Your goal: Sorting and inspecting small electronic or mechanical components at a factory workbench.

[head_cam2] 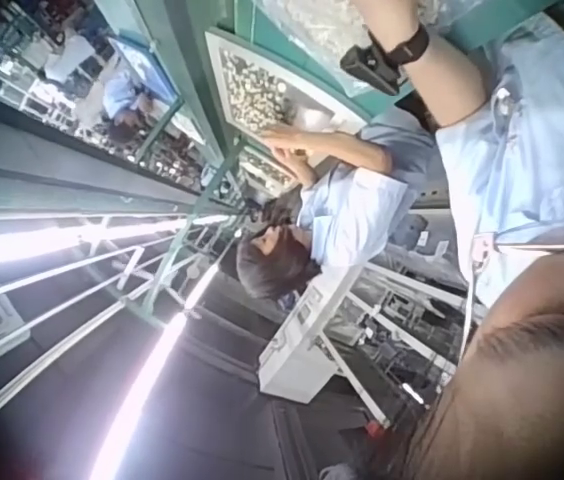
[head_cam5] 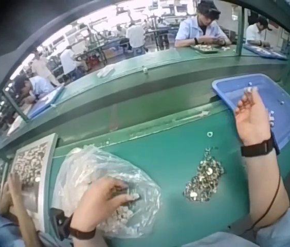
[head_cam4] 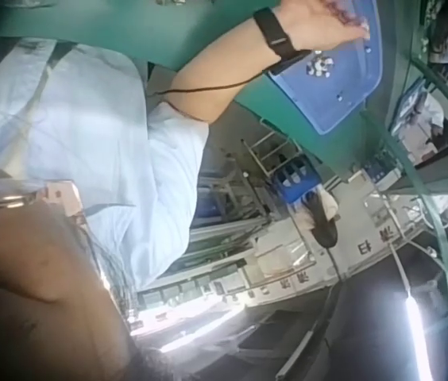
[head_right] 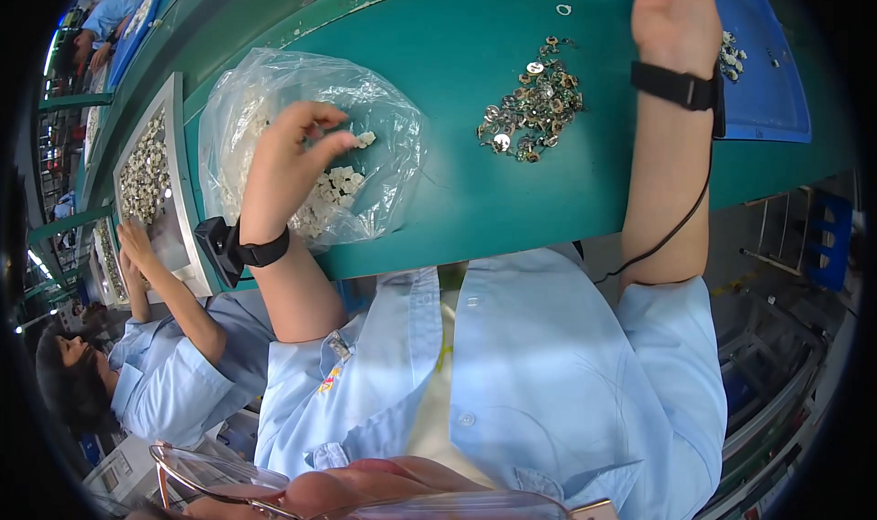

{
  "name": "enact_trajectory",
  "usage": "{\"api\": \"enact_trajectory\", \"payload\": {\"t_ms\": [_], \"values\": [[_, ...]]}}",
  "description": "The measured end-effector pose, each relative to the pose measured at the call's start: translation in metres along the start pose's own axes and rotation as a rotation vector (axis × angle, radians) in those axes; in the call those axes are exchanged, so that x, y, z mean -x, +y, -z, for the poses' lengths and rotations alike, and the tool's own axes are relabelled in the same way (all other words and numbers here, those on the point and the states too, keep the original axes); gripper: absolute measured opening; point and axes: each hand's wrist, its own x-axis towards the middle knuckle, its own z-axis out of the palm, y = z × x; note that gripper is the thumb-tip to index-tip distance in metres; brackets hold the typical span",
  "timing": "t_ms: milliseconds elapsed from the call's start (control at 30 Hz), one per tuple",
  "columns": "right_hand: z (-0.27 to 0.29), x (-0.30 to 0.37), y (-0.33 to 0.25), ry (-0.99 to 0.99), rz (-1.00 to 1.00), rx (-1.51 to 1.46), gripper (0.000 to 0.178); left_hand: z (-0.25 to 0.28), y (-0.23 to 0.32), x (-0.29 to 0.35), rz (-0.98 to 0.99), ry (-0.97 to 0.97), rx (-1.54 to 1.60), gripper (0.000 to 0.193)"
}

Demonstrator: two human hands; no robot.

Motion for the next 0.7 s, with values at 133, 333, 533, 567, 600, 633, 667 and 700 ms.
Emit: {"api": "enact_trajectory", "payload": {"t_ms": [133,333,533,567,600,633,667,700], "values": [[0.005,-0.008,-0.007,0.389,0.028,-0.1,0.023,-0.014,-0.005,0.005,-0.2,-0.038,-0.225,0.016],[-0.024,0.018,0.01,0.093,0.007,0.194,0.024,-0.017,0.008,-0.002,-0.113,-0.106,-0.036,0.016],[-0.089,0.102,0.05,-0.828,-0.252,0.795,0.017,-0.024,0.004,0.0,-0.035,-0.029,0.298,0.015],[-0.09,0.108,0.051,-0.829,-0.256,0.794,0.017,-0.024,0.004,-0.001,-0.019,-0.03,0.293,0.015],[-0.09,0.113,0.051,-0.974,-0.135,0.974,0.017,-0.025,0.004,-0.001,-0.002,-0.03,0.289,0.015],[-0.091,0.118,0.052,-1.116,-0.007,1.151,0.017,-0.025,0.003,-0.002,0.014,-0.03,0.284,0.016],[-0.091,0.122,0.051,-1.256,0.131,1.325,0.018,-0.025,0.002,-0.002,0.018,-0.03,0.284,0.016],[-0.091,0.122,0.048,-1.258,0.127,1.323,0.018,-0.024,0.001,-0.003,0.024,-0.01,0.328,0.016]]}}
